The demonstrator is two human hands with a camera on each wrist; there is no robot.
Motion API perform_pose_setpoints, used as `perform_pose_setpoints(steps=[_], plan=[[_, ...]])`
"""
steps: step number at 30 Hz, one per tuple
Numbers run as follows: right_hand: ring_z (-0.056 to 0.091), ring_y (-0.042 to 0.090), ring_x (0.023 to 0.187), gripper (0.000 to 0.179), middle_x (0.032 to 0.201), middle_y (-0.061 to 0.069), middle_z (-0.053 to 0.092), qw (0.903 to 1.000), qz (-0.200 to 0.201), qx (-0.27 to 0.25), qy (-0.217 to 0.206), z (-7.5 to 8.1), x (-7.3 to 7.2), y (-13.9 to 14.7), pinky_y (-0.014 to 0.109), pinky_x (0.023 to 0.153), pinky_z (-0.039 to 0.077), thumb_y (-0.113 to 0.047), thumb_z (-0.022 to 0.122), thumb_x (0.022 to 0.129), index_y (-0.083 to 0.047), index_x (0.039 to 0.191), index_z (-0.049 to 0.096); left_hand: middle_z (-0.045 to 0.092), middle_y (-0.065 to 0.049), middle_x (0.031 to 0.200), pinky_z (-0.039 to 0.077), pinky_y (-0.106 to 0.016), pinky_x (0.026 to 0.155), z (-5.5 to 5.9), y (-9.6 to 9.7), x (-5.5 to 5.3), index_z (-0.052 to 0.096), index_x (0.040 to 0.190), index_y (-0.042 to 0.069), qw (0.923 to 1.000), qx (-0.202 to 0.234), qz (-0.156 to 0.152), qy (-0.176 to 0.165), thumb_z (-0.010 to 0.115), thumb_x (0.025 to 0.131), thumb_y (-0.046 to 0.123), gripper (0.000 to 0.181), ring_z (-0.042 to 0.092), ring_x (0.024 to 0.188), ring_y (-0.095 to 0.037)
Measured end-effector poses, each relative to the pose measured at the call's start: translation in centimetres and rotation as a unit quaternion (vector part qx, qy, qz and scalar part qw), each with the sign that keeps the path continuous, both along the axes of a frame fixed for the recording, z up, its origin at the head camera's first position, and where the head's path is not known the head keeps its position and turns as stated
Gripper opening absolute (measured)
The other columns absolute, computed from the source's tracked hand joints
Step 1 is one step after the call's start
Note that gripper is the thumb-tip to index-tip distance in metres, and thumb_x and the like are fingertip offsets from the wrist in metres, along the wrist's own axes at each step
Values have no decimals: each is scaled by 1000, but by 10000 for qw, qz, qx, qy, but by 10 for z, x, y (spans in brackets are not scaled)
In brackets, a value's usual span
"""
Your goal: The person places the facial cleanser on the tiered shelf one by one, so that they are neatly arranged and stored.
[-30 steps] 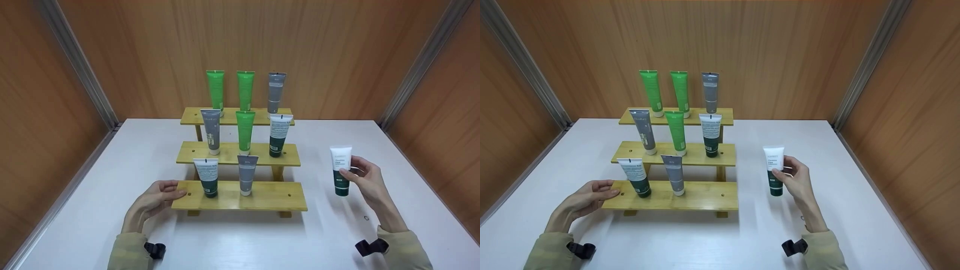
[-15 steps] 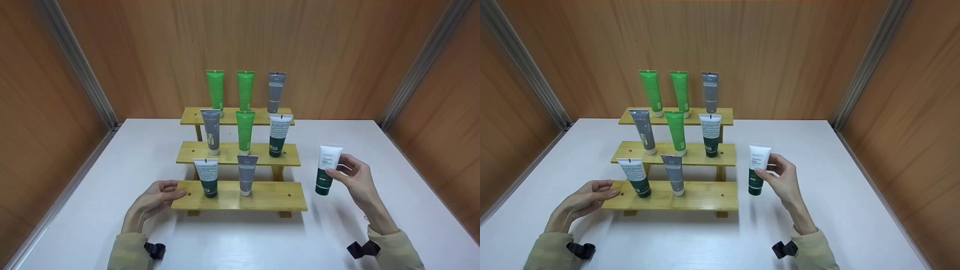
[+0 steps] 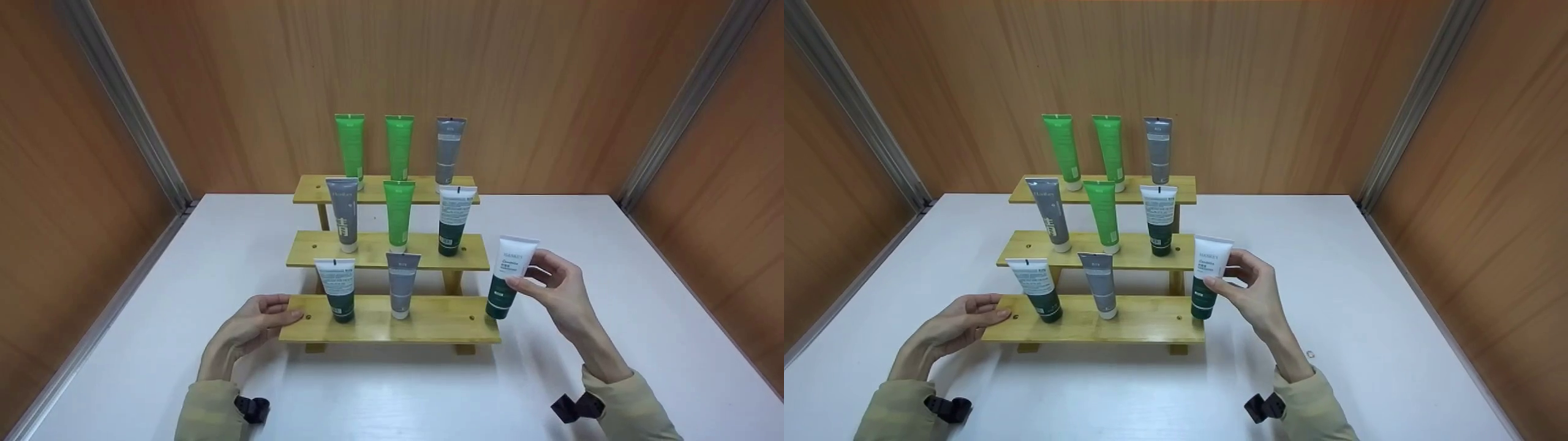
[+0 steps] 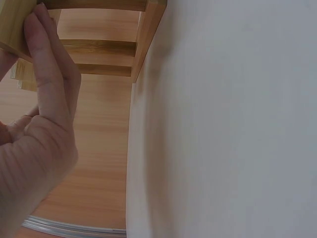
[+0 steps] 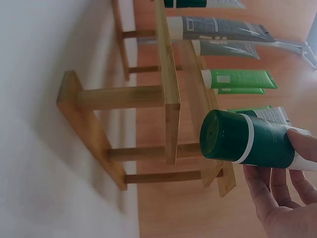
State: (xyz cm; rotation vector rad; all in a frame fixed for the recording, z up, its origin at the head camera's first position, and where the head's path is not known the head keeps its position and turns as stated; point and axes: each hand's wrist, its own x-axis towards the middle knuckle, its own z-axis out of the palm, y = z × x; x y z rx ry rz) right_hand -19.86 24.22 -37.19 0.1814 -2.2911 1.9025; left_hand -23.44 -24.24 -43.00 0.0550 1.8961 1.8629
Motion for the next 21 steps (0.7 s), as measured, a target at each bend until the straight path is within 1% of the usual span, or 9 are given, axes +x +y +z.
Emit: perform_pose_setpoints(steps=[4, 11, 17, 21], plan=[[64, 13, 107, 49, 115, -9, 65, 9999, 102, -82, 34, 0, -2, -9, 22, 90, 59, 3, 75, 86, 3, 131, 57, 73, -2, 113, 60, -24, 92, 0, -1, 1, 31, 147, -15, 10000, -1, 13, 25, 73, 92, 15, 75, 72, 102, -11], [64, 17, 106, 49, 117, -2, 65, 9995, 287, -109, 76, -3, -4, -26, 25, 89, 60, 4, 77, 82, 3, 128, 60, 73, 0, 109, 60, -22, 89, -1, -2, 2, 31, 145, -18, 9998, 166, -43, 48, 71, 94, 12, 72, 71, 99, -9], [64, 18, 108, 50, 119, 1, 63, 9988, 488, -21, 79, -7, -6, -39, 26, 94, 58, 3, 78, 82, 3, 129, 61, 72, 0, 111, 60, -22, 90, -1, -1, 2, 31, 145, -17, 9998, 176, -57, 22, 70, 94, 12, 71, 71, 100, -10], [64, 18, 108, 49, 119, 2, 64, 9981, 611, 16, 59, -10, -8, -46, 30, 96, 57, 1, 79, 82, 2, 127, 61, 72, -1, 111, 60, -23, 90, -1, -1, 2, 30, 146, -17, 9998, 185, -47, -12, 70, 94, 11, 72, 71, 101, -10]])
